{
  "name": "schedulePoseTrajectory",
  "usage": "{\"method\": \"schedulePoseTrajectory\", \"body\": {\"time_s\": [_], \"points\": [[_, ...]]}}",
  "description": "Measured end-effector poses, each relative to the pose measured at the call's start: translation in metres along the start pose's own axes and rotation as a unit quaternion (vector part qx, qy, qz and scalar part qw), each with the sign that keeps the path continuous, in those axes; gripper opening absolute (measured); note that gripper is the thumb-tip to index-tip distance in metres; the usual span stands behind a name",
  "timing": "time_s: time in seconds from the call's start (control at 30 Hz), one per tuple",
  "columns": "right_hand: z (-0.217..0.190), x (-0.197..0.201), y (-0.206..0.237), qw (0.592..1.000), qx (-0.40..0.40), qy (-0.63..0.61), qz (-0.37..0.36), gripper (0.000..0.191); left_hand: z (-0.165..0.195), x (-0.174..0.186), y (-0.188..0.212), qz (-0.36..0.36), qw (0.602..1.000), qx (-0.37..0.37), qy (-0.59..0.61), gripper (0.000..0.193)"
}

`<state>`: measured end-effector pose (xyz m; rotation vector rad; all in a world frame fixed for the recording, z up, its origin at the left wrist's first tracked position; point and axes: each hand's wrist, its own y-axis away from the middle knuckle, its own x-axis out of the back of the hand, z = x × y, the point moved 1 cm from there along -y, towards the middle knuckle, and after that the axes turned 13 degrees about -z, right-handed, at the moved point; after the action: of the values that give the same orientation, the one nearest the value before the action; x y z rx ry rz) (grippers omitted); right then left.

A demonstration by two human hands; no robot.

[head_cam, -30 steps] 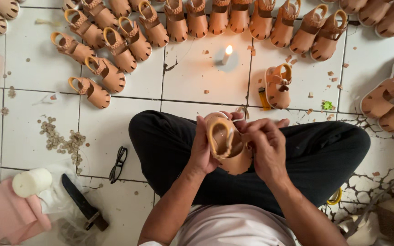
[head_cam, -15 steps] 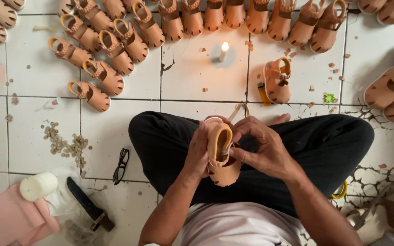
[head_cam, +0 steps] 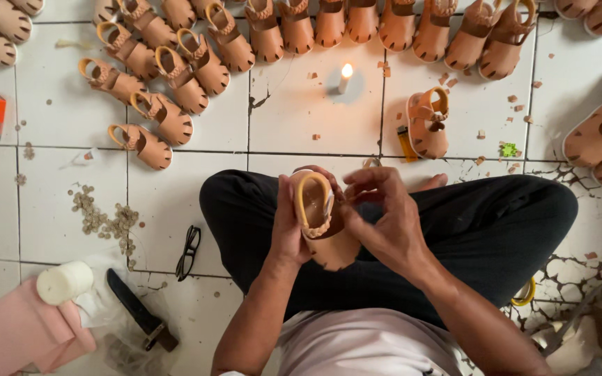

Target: The person sits on the floor and repeatedly heats the inner sole of small leather sandals over a candle flame, then presses a white insole into the heated area. The person handles the sandals one at a time, placing finished units aside.

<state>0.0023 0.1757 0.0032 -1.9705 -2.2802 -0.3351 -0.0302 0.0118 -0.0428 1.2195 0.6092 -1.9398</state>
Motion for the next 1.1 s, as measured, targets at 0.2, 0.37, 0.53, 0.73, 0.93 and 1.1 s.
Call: {"method": "schedulePoseTrajectory", "body": {"time_s": [0.2, 0.37, 0.53, 0.73, 0.93, 1.1], "points": [[0.000, 0.000, 0.000, 0.995, -0.001, 0.081, 0.058, 0.022, -0.007, 0.001, -0.003, -0.027, 0.999, -0.035, 0.016, 0.059], [-0.001, 0.003, 0.006, 0.992, 0.088, 0.091, 0.008, 0.032, -0.011, 0.001, 0.000, 0.035, 0.999, 0.000, -0.021, 0.058], [0.001, -0.002, 0.009, 0.991, 0.114, 0.060, 0.036, 0.030, -0.015, -0.003, -0.002, 0.033, 0.999, -0.006, -0.018, 0.056], [0.007, 0.002, 0.000, 0.993, 0.109, 0.035, 0.042, 0.021, -0.020, -0.008, -0.009, 0.064, 0.997, -0.014, -0.040, 0.055], [0.015, 0.017, 0.004, 0.991, 0.126, 0.044, -0.029, 0.012, -0.023, -0.005, -0.008, 0.146, 0.981, 0.011, -0.123, 0.058], [-0.002, 0.019, 0.017, 0.987, 0.104, 0.126, 0.000, 0.014, -0.031, -0.012, -0.013, 0.142, 0.979, -0.018, -0.142, 0.057]]}}
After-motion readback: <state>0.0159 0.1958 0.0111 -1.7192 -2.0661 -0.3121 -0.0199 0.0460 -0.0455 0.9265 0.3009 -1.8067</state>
